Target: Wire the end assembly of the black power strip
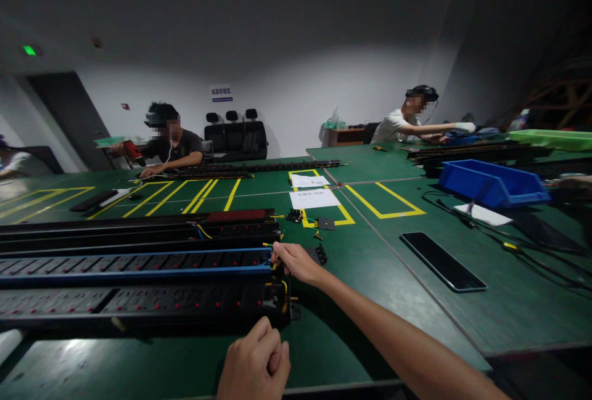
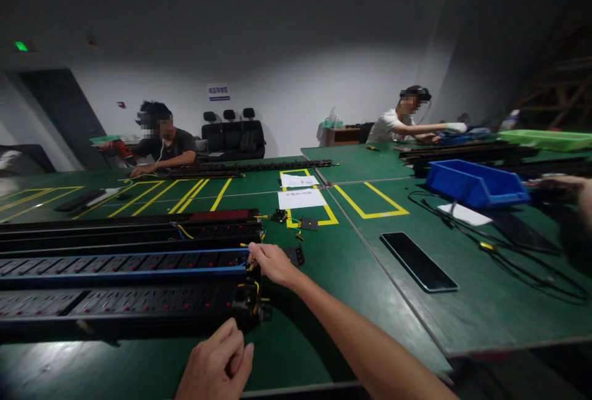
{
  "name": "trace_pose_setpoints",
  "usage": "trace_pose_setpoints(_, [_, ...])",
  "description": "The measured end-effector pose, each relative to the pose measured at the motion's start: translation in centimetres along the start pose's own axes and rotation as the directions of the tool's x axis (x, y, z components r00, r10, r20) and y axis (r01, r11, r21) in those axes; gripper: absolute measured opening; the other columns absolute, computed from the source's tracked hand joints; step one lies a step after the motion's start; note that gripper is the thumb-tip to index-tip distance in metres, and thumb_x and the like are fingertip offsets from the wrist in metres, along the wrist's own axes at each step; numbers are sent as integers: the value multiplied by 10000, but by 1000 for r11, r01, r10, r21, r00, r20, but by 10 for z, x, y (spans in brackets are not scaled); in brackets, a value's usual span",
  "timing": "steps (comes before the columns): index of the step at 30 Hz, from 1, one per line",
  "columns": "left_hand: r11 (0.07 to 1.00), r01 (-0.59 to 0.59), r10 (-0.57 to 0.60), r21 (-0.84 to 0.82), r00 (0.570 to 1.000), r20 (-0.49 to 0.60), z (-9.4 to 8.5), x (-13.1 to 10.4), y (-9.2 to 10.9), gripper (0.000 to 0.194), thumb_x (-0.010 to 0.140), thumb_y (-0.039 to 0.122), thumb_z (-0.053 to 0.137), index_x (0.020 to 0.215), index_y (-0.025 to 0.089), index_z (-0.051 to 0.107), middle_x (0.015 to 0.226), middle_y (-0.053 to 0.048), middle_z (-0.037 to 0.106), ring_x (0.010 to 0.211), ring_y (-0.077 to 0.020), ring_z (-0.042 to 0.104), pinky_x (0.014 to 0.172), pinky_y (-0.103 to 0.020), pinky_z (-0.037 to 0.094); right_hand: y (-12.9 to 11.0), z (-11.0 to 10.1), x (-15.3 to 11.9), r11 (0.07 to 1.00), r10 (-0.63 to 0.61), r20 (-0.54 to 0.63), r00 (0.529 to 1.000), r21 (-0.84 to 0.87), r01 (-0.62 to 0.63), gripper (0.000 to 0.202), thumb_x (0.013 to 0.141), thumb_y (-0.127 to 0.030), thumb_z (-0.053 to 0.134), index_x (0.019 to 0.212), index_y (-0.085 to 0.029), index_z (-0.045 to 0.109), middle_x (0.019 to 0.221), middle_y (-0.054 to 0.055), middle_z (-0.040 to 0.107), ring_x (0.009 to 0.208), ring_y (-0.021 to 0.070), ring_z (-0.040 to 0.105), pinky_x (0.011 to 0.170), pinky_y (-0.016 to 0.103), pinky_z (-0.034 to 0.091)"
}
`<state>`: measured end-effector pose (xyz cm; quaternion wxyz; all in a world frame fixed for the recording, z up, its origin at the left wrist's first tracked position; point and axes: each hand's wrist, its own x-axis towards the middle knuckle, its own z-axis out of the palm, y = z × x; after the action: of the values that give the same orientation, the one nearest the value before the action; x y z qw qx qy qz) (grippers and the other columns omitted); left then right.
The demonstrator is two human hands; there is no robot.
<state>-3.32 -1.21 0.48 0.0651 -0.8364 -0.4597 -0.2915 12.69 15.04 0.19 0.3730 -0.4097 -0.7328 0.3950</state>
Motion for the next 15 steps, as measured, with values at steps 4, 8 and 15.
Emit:
trace_pose_setpoints(4, [1000, 7, -7, -3, 1000, 7, -1, 0, 1, 310, 863, 119, 494, 585, 199, 386, 617, 37, 474, 468, -56, 477, 480, -221, 310, 3, 0, 0, 1000, 8, -1, 1000, -1, -8, 681, 997, -655, 263, 847, -150, 693, 634, 9, 594, 527, 110, 551, 547, 215, 382])
trace_pose_setpoints(8, [1000, 7, -7, 6, 1000, 4, 0, 0, 1, 304, 861, 125, 499, 587, 200, 391, 616, 38, 473, 466, -57, 477, 480, -223, 310, 6, 1, 1, 1000, 15, -8, 1000, 9, -15, 686, 992, -665, 263, 855, -153, 699, 618, 7, 589, 520, 110, 547, 536, 213, 376])
trace_pose_setpoints(15, [1000, 4, -4, 19, 1000, 4, 2, -1, -1, 296, 862, 131, 495, 590, 201, 399, 624, 34, 481, 479, -63, 483, 485, -219, 317, 4, 1, 0, 998, 10, -5, 1000, 58, -10, 690, 987, -673, 271, 858, -149, 702, 645, 10, 595, 506, 101, 541, 530, 212, 384])
